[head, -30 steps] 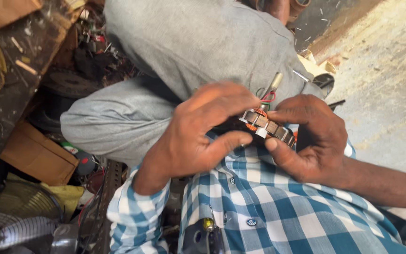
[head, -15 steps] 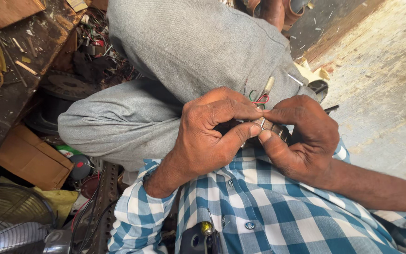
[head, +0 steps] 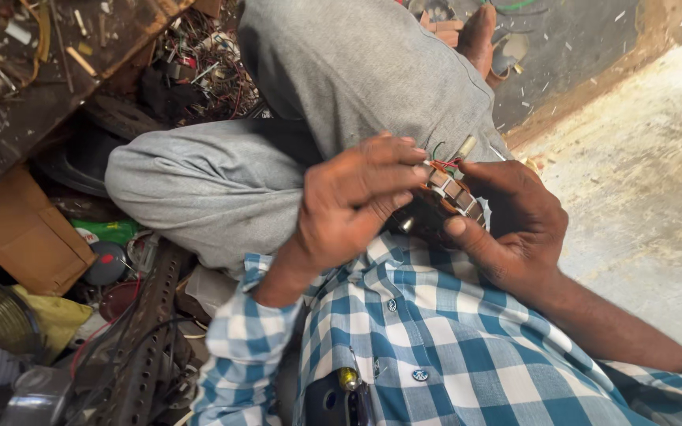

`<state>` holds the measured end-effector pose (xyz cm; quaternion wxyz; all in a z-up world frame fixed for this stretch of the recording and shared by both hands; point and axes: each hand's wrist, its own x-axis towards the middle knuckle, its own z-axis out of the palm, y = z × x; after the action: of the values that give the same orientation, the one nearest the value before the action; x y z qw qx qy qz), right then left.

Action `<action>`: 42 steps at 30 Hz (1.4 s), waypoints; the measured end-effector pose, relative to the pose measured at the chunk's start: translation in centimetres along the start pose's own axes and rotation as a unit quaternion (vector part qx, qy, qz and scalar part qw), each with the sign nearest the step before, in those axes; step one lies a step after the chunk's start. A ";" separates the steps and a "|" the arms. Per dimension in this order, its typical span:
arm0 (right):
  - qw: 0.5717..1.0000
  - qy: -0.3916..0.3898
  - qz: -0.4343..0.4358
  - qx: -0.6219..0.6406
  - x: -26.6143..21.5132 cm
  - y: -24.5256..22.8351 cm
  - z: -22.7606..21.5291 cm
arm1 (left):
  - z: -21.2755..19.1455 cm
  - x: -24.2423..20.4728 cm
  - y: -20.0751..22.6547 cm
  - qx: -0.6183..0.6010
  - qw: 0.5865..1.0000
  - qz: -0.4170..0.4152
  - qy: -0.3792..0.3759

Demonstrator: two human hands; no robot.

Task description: The person sits on the floor and works on a circular electric motor stator. They use a pair of scissors to cut wires and manipulate the copper windings, occasionally reaching for tools on a nearby cluttered workbench.

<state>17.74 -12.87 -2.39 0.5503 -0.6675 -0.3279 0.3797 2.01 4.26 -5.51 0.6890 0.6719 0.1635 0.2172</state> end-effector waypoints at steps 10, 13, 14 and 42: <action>1.000 -0.005 0.010 -0.002 -0.4 0.9 -0.3 | 3.3 -1.3 -0.1 0.260 0.961 0.095 0.025; 1.000 -0.026 0.007 -0.010 -0.4 0.9 -1.3 | 2.0 -1.9 -0.3 -0.006 0.999 -0.005 0.041; 0.999 -0.019 0.030 0.028 -0.4 1.0 -1.9 | 1.5 -2.3 -0.5 -0.140 0.987 -0.053 0.052; 0.971 0.031 0.137 0.192 0.8 5.4 -4.6 | -0.9 -6.4 4.9 -0.594 0.797 0.017 0.112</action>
<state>22.21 -15.42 -7.31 0.6206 -0.5994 -0.1373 0.4866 -4.32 1.67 -1.13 0.9257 0.1043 0.0673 0.3574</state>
